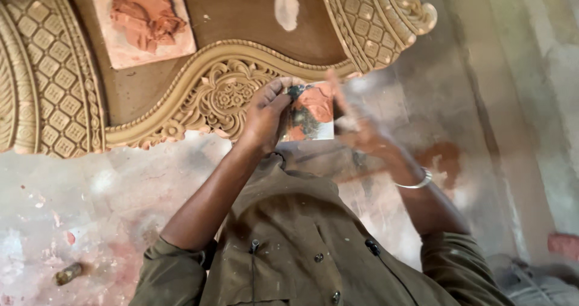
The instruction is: The person applies a reddish-brown putty to a large, ornately carved wooden headboard using a small trowel. They scoop the putty from a larger board and carefully spread it into the intricate grooves and patterns of the woodwork, smoothing the surface as they work.
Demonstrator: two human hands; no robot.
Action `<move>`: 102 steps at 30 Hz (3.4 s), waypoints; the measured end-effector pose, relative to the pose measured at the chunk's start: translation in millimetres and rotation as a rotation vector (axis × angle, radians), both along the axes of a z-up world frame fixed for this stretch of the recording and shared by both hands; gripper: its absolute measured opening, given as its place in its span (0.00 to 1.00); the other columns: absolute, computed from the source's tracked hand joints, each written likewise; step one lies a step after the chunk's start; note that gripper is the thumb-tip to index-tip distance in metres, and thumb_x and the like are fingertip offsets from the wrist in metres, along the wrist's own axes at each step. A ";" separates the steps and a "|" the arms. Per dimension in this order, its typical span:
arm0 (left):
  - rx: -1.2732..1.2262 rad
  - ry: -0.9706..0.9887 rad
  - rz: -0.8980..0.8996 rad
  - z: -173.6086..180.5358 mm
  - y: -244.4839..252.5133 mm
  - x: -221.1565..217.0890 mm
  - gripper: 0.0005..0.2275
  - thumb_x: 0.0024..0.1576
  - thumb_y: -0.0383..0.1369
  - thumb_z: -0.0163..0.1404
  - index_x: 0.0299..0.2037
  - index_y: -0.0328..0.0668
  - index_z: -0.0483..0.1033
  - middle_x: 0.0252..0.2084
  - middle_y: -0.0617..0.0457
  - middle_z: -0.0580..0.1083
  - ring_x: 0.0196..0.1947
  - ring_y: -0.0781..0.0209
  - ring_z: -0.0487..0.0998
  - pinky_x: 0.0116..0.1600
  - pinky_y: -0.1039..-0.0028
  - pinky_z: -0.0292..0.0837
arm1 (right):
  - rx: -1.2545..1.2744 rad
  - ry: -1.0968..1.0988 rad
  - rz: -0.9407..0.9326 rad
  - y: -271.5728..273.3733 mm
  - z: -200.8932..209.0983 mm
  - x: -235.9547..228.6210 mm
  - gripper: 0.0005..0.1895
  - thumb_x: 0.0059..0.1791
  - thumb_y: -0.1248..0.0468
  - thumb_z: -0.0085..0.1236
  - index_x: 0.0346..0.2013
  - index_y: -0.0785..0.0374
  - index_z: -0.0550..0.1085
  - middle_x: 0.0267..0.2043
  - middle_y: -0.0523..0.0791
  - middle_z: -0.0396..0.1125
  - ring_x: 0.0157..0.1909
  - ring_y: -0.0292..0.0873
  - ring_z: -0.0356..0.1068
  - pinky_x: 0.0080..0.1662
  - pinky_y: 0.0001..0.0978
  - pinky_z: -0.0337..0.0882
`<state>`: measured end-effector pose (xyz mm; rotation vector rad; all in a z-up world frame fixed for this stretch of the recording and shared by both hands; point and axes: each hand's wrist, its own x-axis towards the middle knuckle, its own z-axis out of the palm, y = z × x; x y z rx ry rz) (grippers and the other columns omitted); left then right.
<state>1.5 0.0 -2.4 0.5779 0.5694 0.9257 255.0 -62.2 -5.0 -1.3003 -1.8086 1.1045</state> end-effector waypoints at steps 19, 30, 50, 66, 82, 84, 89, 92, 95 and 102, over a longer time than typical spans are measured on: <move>-0.255 0.066 0.116 -82.9 -50.6 -62.5 0.13 0.61 0.20 0.38 0.51 0.32 0.74 0.41 0.50 0.78 0.36 0.65 0.79 0.41 0.75 0.77 | -0.109 -0.282 0.264 -27.5 -42.7 -56.5 0.58 0.48 0.61 0.71 0.79 0.59 0.39 0.71 0.54 0.58 0.74 0.51 0.59 0.68 0.40 0.62; -0.344 -0.003 0.178 -83.1 -60.6 -51.0 0.12 0.62 0.20 0.39 0.51 0.33 0.74 0.41 0.51 0.78 0.38 0.65 0.80 0.44 0.75 0.80 | -0.050 -0.162 0.312 -5.8 -18.8 -89.6 0.55 0.45 0.66 0.64 0.78 0.58 0.40 0.75 0.58 0.52 0.65 0.56 0.67 0.63 0.44 0.69; 0.018 0.316 0.154 -124.6 -78.3 -93.9 0.11 0.65 0.21 0.40 0.53 0.32 0.75 0.45 0.54 0.77 0.45 0.69 0.76 0.53 0.77 0.74 | 0.089 -0.376 0.379 -5.5 -14.1 -97.8 0.27 0.50 0.68 0.58 0.65 0.58 0.69 0.54 0.52 0.70 0.51 0.58 0.71 0.51 0.45 0.72; -0.493 0.143 0.690 -194.5 -104.5 -201.7 0.10 0.61 0.21 0.42 0.48 0.31 0.76 0.38 0.49 0.76 0.35 0.62 0.75 0.40 0.70 0.75 | -0.166 -0.195 0.905 66.2 -48.7 -221.1 0.24 0.49 0.68 0.57 0.62 0.57 0.74 0.50 0.51 0.74 0.50 0.54 0.74 0.55 0.43 0.72; -0.369 0.119 1.220 -204.9 -93.9 -302.8 0.15 0.56 0.20 0.40 0.51 0.30 0.75 0.44 0.49 0.77 0.41 0.65 0.78 0.48 0.75 0.75 | 0.417 -0.447 1.112 193.3 -236.7 -525.9 0.21 0.53 0.69 0.53 0.62 0.63 0.74 0.52 0.55 0.71 0.52 0.58 0.70 0.54 0.52 0.70; -0.382 0.108 1.304 -210.9 -95.2 -296.1 0.15 0.57 0.20 0.40 0.51 0.28 0.76 0.44 0.48 0.78 0.41 0.63 0.78 0.48 0.74 0.75 | 0.593 -0.403 1.135 201.3 -265.9 -540.5 0.22 0.51 0.69 0.53 0.60 0.63 0.75 0.51 0.55 0.71 0.50 0.59 0.70 0.51 0.53 0.69; -0.462 0.001 1.462 -222.7 -103.9 -257.3 0.16 0.57 0.20 0.40 0.53 0.27 0.74 0.47 0.47 0.78 0.46 0.63 0.79 0.54 0.75 0.75 | 0.691 -0.452 1.199 226.2 -323.1 -548.8 0.13 0.50 0.69 0.54 0.49 0.64 0.76 0.45 0.55 0.72 0.47 0.60 0.71 0.50 0.55 0.68; -0.475 -0.083 1.561 -231.4 -103.3 -230.9 0.15 0.57 0.20 0.41 0.53 0.27 0.74 0.47 0.46 0.78 0.46 0.62 0.79 0.54 0.73 0.75 | 0.673 -0.556 1.267 235.9 -331.5 -549.3 0.12 0.50 0.69 0.53 0.47 0.65 0.77 0.43 0.56 0.72 0.46 0.59 0.71 0.50 0.54 0.69; -0.541 -0.024 1.604 -237.1 -110.2 -210.1 0.15 0.58 0.21 0.41 0.54 0.29 0.75 0.47 0.47 0.77 0.45 0.64 0.78 0.53 0.75 0.74 | 0.742 -0.498 1.360 228.3 -306.4 -545.9 0.13 0.50 0.70 0.52 0.48 0.66 0.77 0.43 0.55 0.71 0.46 0.58 0.71 0.49 0.53 0.69; -0.621 -0.010 1.690 -234.0 -128.5 -189.7 0.14 0.60 0.22 0.42 0.53 0.31 0.75 0.46 0.49 0.77 0.44 0.65 0.77 0.51 0.75 0.74 | 0.974 -0.381 1.528 229.4 -232.3 -513.9 0.10 0.54 0.69 0.52 0.47 0.69 0.77 0.41 0.56 0.70 0.44 0.57 0.71 0.46 0.51 0.69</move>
